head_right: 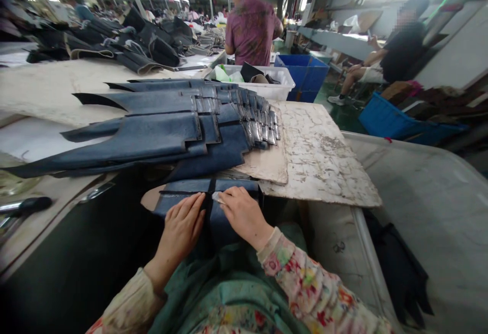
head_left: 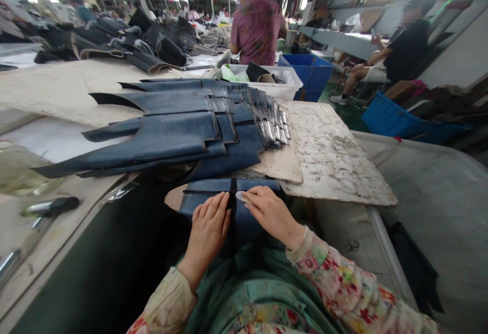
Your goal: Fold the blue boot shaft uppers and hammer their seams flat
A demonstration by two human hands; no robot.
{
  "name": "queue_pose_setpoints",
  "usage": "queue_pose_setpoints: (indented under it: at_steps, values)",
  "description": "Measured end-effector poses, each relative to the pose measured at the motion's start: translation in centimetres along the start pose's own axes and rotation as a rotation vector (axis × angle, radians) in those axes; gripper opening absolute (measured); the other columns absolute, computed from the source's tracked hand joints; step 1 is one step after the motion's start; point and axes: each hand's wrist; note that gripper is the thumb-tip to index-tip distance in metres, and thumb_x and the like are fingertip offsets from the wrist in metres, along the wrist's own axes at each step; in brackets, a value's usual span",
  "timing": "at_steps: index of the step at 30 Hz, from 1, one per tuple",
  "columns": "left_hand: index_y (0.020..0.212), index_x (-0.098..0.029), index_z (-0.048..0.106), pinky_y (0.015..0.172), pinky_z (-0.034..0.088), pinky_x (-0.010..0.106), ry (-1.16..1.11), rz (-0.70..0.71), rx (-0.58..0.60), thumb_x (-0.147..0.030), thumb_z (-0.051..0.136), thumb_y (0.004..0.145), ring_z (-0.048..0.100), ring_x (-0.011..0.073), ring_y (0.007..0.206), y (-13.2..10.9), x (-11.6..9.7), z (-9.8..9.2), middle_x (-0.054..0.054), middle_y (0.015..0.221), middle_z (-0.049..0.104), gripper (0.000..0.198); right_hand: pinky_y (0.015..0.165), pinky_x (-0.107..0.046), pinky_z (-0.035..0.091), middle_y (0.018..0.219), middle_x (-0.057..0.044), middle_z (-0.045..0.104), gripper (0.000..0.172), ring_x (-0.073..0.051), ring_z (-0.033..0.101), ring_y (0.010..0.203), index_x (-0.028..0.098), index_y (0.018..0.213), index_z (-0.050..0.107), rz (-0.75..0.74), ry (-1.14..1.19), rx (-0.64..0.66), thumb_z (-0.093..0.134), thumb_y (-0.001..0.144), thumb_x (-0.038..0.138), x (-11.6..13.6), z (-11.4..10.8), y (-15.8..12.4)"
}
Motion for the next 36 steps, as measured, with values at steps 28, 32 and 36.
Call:
queue_pose_setpoints:
  at_steps: [28, 32, 36]
  values:
    - [0.102, -0.019, 0.06, 0.082, 0.045, 0.033, -0.203, -0.038, 0.145, -0.02, 0.041, 0.09, 0.055, 0.019, 0.095, 3.2, 0.3, -1.2, 0.006, 0.106, 0.063, 0.022, 0.09, -0.033, 0.044, 0.101, -0.008, 0.06, 0.028, -0.018, 0.055, 0.097, 0.016, 0.115, 0.06, -0.144, 0.035, 0.233, 0.044, 0.091, 0.019, -1.0, -1.5, 2.7]
    - [0.107, -0.017, 0.06, 0.084, 0.045, 0.036, -0.179, 0.026, 0.133, -0.015, 0.042, 0.088, 0.056, 0.0196, 0.097, 2.6, 0.7, -0.8, 0.008, 0.112, 0.063, 0.026, 0.088, -0.033, 0.046, 0.101, -0.008, 0.06, 0.028, -0.018, 0.055, 0.096, 0.016, 0.114, 0.059, -0.108, 0.02, 0.188, 0.043, 0.092, 0.019, -0.6, -1.2, 2.5]
    - [0.11, -0.016, 0.059, 0.084, 0.044, 0.036, -0.171, 0.063, 0.127, -0.013, 0.042, 0.087, 0.056, 0.0202, 0.102, 2.2, 0.8, -0.5, 0.008, 0.12, 0.061, 0.028, 0.086, -0.034, 0.047, 0.1, -0.009, 0.059, 0.029, -0.019, 0.055, 0.092, 0.015, 0.113, 0.059, -0.065, -0.071, 0.172, 0.04, 0.092, 0.019, 0.5, -0.8, 2.3]
Point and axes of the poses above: each hand's wrist, its own y-axis towards the middle knuckle, its own z-axis out of the palm, x = y × z
